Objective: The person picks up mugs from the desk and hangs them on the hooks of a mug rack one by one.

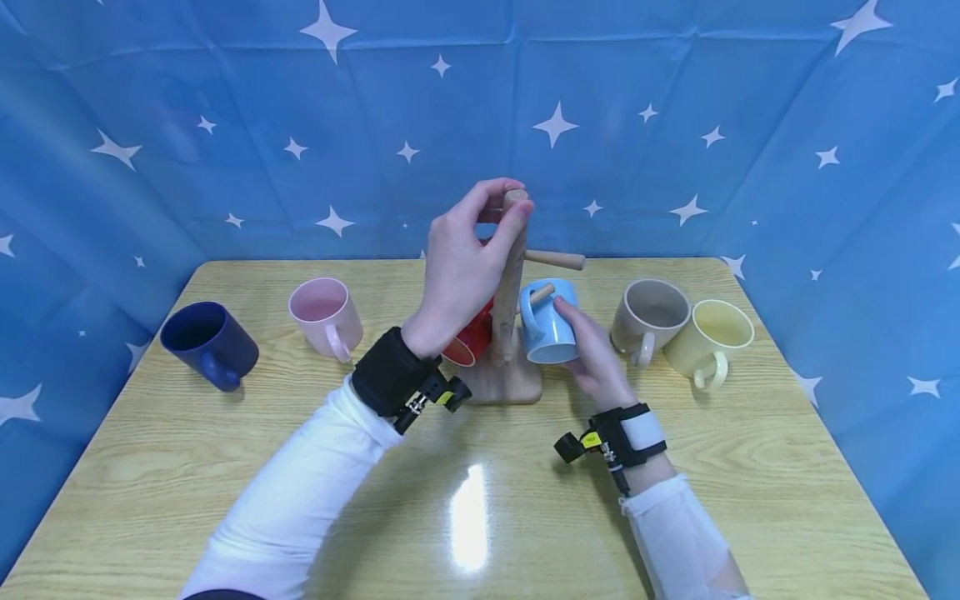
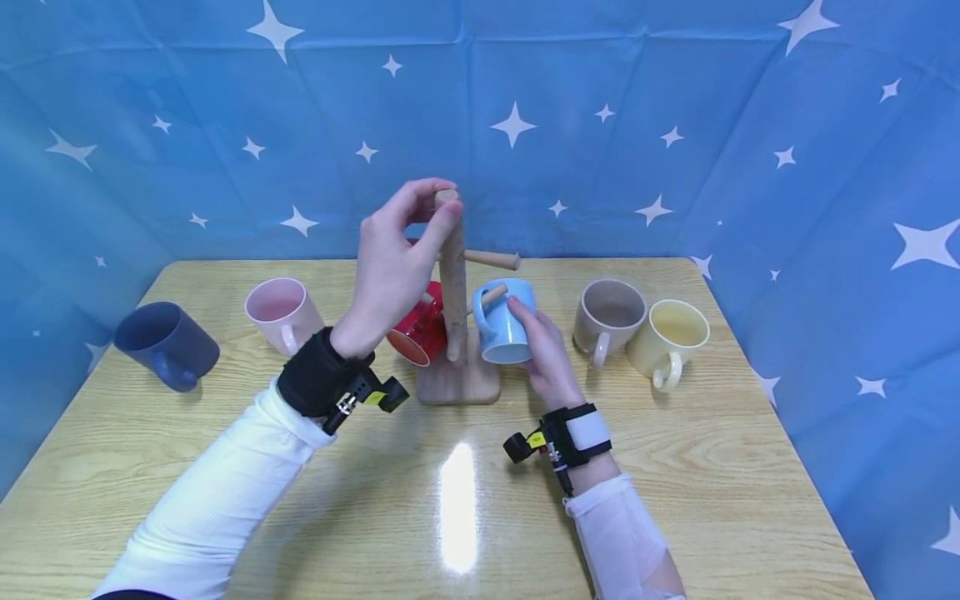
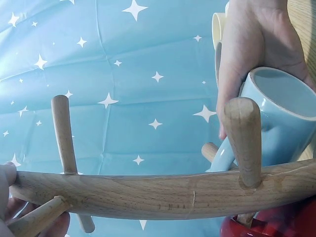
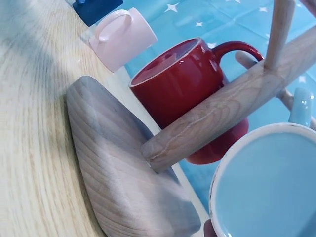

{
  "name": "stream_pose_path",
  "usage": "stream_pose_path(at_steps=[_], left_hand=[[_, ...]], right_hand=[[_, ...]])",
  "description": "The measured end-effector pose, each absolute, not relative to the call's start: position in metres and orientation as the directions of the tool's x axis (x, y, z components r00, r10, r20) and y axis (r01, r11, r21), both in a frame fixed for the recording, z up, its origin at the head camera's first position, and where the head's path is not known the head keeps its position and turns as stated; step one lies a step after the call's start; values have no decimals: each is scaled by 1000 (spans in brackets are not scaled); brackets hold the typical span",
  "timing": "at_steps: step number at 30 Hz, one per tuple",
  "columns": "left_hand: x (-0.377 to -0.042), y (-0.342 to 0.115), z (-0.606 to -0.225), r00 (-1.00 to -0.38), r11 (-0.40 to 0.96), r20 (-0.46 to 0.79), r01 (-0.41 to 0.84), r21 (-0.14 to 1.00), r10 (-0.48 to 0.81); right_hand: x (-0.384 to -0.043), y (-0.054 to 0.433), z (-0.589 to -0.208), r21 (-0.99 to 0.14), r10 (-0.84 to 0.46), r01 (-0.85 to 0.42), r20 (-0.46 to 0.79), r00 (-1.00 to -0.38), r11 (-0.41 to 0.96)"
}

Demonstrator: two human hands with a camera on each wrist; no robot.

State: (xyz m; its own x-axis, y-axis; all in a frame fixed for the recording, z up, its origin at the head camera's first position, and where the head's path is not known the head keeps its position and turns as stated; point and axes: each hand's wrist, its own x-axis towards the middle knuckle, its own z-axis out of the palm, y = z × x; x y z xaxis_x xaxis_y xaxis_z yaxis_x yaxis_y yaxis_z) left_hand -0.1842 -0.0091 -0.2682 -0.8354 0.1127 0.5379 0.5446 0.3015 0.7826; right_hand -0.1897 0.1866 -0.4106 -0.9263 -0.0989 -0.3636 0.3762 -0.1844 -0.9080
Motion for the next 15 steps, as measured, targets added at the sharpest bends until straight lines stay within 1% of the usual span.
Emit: stream_pose_path(at_steps=[8,15], left_hand=[[-184,-9,-268,-837,306,536,542,782,113],[-184,-9,-268,-837,300,535,542,785,113]], right_hand=[[-188,181,-414,-918,-84,363,-353,-932,-160],[-187,178,-415,-923,-96,356,-345,-934,-148]])
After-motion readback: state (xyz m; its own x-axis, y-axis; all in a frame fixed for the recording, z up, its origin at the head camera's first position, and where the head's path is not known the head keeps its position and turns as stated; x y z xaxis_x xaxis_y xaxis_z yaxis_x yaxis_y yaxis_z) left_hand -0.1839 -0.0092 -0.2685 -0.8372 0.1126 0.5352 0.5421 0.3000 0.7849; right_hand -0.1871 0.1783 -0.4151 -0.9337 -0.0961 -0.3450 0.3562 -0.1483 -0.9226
